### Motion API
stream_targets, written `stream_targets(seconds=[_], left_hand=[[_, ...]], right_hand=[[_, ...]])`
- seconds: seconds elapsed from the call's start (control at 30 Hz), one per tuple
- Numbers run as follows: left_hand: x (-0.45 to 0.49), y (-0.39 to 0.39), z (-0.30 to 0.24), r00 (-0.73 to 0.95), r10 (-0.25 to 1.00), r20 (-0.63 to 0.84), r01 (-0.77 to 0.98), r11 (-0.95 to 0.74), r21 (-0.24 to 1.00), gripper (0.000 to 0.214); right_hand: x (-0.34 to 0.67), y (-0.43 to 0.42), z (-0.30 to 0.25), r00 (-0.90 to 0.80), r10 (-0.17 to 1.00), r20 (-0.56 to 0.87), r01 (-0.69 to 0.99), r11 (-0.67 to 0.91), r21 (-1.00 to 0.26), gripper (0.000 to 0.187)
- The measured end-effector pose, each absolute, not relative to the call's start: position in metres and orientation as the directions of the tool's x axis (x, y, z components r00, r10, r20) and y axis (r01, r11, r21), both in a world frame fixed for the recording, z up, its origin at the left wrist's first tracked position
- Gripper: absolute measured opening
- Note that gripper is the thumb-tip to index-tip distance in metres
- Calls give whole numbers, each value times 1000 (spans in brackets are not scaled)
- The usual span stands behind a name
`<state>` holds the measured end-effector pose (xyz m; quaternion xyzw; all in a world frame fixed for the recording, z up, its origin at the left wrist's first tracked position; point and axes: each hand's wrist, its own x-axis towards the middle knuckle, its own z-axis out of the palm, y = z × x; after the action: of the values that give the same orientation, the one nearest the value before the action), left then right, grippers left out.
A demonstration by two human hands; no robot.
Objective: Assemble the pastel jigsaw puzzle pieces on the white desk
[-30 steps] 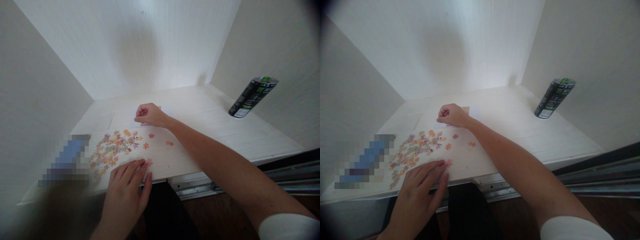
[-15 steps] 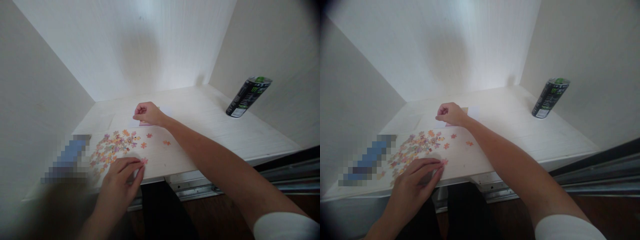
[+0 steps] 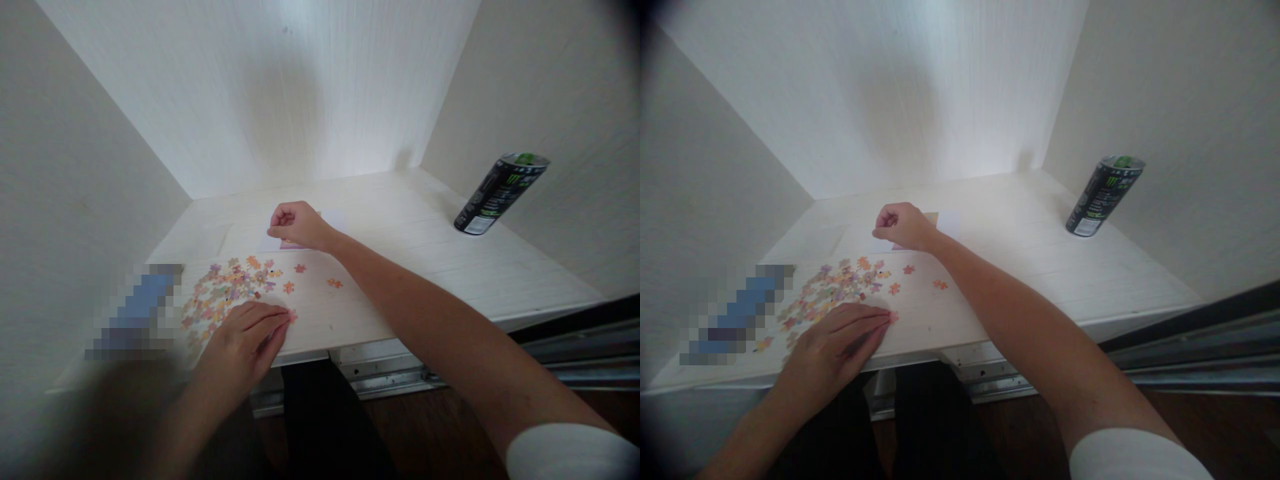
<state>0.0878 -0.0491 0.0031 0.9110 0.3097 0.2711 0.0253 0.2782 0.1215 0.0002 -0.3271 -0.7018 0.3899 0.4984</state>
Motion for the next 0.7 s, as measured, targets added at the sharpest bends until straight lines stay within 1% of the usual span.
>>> stream_targets(seconds=[0.1, 0.4, 0.53, 0.7], left_hand=[[85, -47, 2, 669, 564, 485, 527, -819, 226, 16], [82, -47, -4, 619, 593, 514, 514, -801, 305, 15], [82, -48, -5, 606, 576, 549, 496, -813, 305, 14], [83, -50, -3, 583, 575, 574, 501, -811, 302, 13]], right_hand=[[278, 122, 0, -283, 841, 461, 87, 502, -861, 16], [278, 119, 1, -311, 845, 435, 90, 482, -871, 14], [278, 117, 1, -321, 858, 401, 73, 444, -893, 13], [278, 117, 0, -326, 858, 397, 77, 443, -893, 14]])
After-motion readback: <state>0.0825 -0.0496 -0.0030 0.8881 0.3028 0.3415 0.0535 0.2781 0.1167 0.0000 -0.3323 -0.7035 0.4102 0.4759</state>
